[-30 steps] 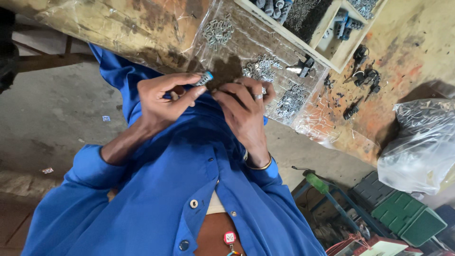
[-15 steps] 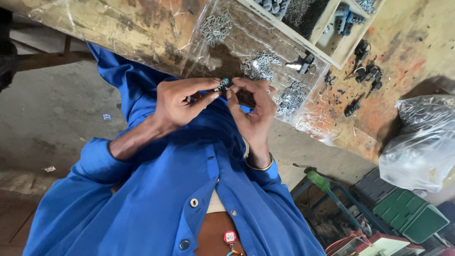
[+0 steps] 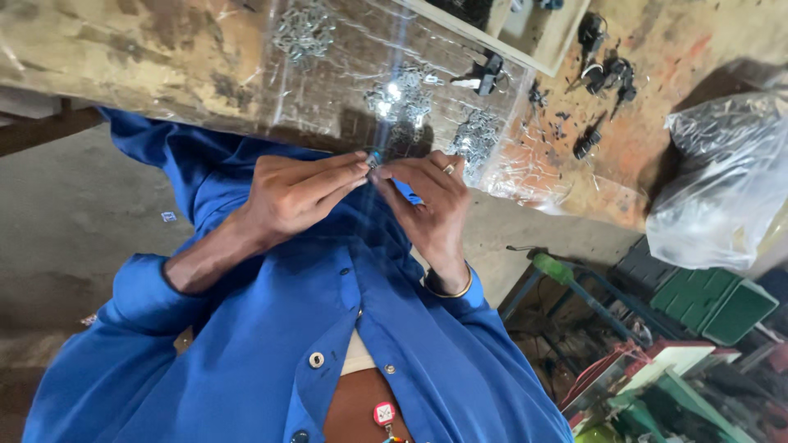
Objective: The person sits at a workbench and assembles small components. They pick small blue-topped parts from a compartment tray, insert them one at a time into a cylindrical metal body held in the other hand, and set finished assemblies on the table.
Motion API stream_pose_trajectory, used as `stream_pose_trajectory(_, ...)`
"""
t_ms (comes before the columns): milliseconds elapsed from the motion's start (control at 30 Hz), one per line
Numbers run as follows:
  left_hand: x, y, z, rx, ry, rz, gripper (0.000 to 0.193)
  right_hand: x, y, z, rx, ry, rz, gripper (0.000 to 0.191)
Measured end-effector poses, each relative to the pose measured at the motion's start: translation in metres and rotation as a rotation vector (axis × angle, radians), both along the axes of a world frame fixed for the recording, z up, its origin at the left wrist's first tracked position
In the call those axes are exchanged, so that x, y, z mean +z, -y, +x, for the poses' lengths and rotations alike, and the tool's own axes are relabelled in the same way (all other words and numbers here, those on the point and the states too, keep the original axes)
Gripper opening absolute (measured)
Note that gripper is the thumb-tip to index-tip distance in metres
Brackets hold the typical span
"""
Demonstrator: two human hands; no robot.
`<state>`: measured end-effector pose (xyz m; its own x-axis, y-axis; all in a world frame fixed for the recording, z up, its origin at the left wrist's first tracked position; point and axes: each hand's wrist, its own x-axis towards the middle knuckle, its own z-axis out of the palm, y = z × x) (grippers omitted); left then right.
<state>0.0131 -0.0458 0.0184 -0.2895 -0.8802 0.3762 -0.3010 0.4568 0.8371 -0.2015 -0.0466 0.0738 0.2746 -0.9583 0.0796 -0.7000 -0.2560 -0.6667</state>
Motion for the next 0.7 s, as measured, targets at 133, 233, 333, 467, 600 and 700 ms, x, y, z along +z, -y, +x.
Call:
stream_pose_trajectory(133,-0.005,-0.003,-0.015,-0.021,-0.089,0.099,0.02,-0.009,-0.012,-0.029,-0.229,-0.014,0.148,0.024)
stream_pose_trajectory(233,-0.008,-0.002,-0.017,-0.005,-0.114,0.173,0.022,-0.017,-0.015,-0.046,-0.364,-0.241,-0.062,0.025)
stream_pose_trajectory(333,-0.01,-0.002,-0.015,0.023,-0.117,0.193,0.024,-0.025,-0.017,-0.052,-0.311,-0.351,-0.188,0.024)
stream_pose_trajectory(467,-0.012,0.001,-0.012,0.036,-0.141,0.265,0.025,-0.026,-0.022,-0.05,-0.172,-0.248,-0.119,0.038)
stream_pose_trajectory(600,-0.013,0.0,-0.011,0.048,-0.182,0.306,0.025,-0.023,-0.024,-0.05,-0.243,-0.185,-0.069,0.059)
stream_pose_trajectory(700,-0.014,-0.001,-0.012,0.047,-0.216,0.331,0.025,-0.022,-0.024,-0.049,-0.234,-0.198,-0.09,0.063)
